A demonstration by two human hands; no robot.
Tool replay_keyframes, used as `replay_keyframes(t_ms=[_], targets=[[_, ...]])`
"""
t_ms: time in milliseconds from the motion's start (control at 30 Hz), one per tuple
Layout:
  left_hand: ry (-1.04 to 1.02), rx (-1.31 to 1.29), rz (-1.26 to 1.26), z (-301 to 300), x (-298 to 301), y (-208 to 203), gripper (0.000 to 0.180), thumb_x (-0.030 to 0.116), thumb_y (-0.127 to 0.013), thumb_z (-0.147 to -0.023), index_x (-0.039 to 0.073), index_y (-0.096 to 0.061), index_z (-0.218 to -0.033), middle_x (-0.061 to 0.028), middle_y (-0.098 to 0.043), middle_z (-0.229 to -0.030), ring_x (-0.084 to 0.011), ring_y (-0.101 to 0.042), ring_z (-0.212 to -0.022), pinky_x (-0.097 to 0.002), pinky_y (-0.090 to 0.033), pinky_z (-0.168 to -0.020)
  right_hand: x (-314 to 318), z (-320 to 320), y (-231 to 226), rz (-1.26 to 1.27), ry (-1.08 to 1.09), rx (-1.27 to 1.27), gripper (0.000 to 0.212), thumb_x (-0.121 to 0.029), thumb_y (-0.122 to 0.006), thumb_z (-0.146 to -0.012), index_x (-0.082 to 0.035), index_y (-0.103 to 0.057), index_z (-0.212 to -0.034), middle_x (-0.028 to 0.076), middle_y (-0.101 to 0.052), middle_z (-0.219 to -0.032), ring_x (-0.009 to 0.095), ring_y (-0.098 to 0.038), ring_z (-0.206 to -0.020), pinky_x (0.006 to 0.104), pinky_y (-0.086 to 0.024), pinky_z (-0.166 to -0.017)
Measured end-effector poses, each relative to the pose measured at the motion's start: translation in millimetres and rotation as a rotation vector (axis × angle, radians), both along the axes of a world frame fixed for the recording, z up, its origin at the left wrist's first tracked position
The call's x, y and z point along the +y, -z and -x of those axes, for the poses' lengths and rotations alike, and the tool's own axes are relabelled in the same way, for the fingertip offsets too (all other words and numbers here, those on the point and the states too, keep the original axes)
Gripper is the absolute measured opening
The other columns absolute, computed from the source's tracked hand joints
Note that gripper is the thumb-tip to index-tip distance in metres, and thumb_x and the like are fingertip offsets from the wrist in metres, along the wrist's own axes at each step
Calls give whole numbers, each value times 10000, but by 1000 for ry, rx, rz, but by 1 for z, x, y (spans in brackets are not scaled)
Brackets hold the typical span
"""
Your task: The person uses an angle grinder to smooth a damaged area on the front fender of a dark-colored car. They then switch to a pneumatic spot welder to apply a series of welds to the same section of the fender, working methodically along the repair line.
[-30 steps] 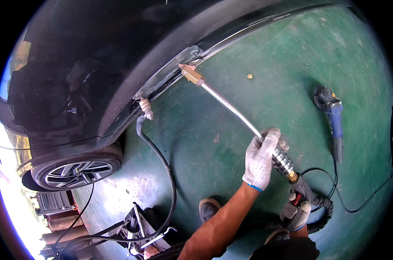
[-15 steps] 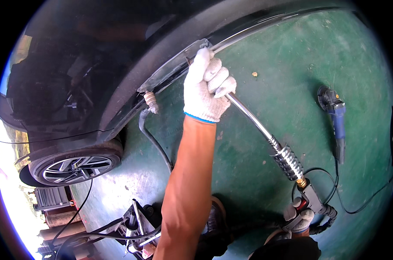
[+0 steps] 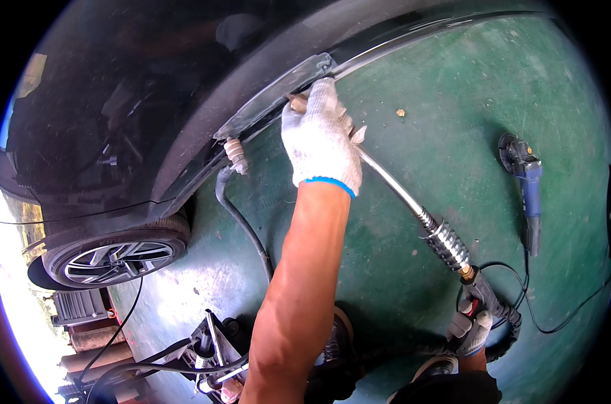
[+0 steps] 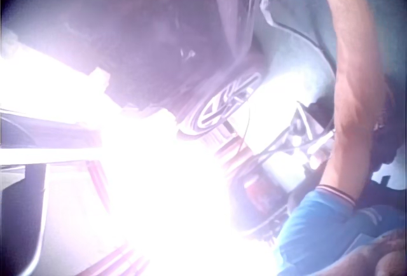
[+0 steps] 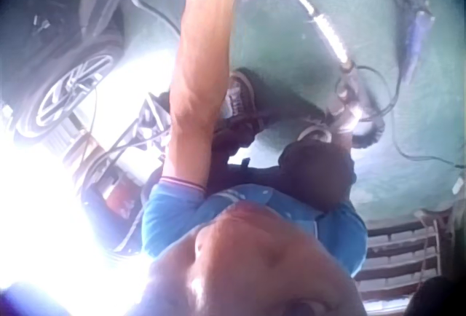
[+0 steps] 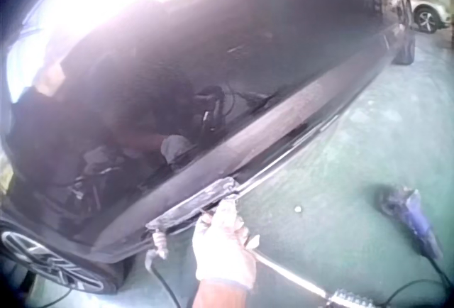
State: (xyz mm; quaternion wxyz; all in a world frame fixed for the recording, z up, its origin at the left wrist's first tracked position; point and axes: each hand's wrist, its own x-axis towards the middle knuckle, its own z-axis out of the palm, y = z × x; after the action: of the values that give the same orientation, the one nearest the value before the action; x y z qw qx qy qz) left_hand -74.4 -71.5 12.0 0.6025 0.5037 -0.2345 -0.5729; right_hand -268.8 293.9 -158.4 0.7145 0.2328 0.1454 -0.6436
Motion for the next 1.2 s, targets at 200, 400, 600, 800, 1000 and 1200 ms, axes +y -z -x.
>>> replay_keyframes(t_ms=[200, 400, 600, 800, 1000, 1200], targets=[[17, -31, 7, 8, -5, 2, 134, 144, -651, -922, 128, -520, -946, 2, -466, -739, -108, -412, -597, -300, -374, -520, -1, 1, 7, 122, 28, -23, 601, -205, -585, -792, -22, -439, -1346, 99, -577, -1045, 207, -486, -641, 373, -386, -562], [36, -39, 19, 4, -4, 1, 136, 159, -654, -921, 125, -527, -956, -1, -478, -754, -113, -429, -604, -312, -394, -535, 2, -1, 11, 117, 27, 7, 628, -201, -580, -792, -32, -418, -1375, 92, -578, -1064, 205, -492, -650, 371, -385, -559], [42, -25, 22, 6, -5, 1, 120, 147, -645, -924, 130, -531, -956, 7, -478, -750, -110, -426, -601, -317, -392, -545, 3, 0, 10, 78, 36, -20, 644, -198, -582, -788, -45, -400, -1387, 86, -573, -1026, 201, -486, -644, 371, -385, -558], [44, -66, 33, 5, -4, 3, 128, 160, -652, -922, 114, -539, -963, 0, -499, -754, -113, -453, -612, -333, -432, -571, 10, 0, 22, 173, -9, 28, 638, -195, -579, -796, -31, -402, -1387, 81, -571, -976, 198, -471, -624, 368, -392, -565], [116, -99, 245, 14, 46, 40, 446, 210, -677, -921, 51, -427, -1255, -90, -565, -1070, -190, -620, -828, -406, -566, -777, 12, -5, 9, 11, 15, 18, 571, -258, -586, -804, -16, -503, -1314, 87, -530, -787, 219, -468, -608, 397, -406, -569], [313, 193, -182, 69, 135, 86, 354, 235, -729, -868, -23, -594, -1068, -90, -621, -842, -195, -654, -692, -313, -556, -614, 15, -4, 9, 101, -30, 77, 555, -324, -582, -811, -25, -529, -1275, 99, -503, -719, 252, -461, -610, 403, -419, -606]])
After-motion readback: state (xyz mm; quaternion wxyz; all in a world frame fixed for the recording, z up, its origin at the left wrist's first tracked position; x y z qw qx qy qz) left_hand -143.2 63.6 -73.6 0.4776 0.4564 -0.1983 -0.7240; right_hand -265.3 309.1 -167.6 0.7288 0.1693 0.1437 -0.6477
